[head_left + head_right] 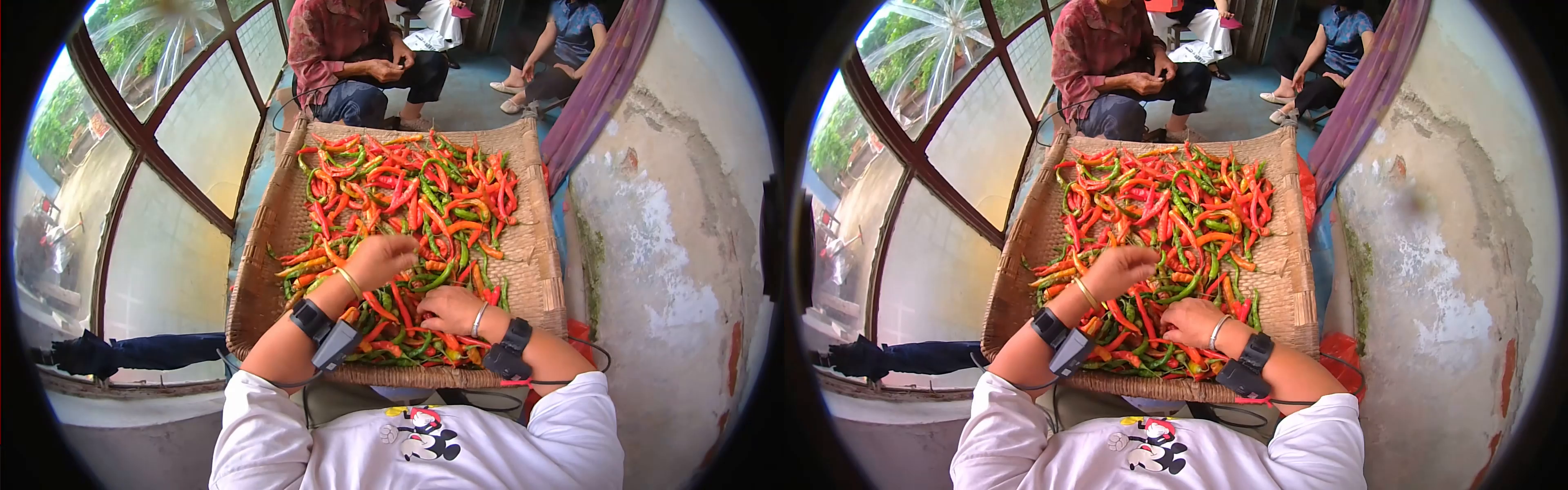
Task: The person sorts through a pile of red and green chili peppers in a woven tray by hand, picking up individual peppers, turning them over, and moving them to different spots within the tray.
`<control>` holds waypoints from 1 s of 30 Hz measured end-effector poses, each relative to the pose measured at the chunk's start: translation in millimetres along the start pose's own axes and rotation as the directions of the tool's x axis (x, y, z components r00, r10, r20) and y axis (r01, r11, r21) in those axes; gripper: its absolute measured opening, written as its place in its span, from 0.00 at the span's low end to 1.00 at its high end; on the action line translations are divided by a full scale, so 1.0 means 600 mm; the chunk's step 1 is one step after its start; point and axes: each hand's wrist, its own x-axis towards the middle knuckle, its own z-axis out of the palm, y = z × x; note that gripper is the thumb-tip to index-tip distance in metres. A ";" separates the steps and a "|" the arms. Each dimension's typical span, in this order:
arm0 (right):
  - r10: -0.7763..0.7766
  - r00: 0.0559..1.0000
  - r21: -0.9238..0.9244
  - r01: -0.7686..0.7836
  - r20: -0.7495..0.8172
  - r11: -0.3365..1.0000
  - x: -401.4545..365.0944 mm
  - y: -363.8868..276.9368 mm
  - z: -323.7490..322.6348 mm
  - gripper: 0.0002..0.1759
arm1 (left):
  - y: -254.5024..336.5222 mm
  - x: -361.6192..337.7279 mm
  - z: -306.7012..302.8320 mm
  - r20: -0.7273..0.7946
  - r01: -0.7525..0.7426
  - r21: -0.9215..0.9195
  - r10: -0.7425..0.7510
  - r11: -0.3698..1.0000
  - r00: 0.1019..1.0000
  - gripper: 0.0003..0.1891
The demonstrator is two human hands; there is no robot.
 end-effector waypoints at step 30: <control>0.345 0.939 0.001 -0.345 -0.017 0.939 0.011 -0.008 0.012 0.14 | 0.038 -0.023 0.029 0.404 -0.178 0.754 -0.233 0.632 0.885 0.14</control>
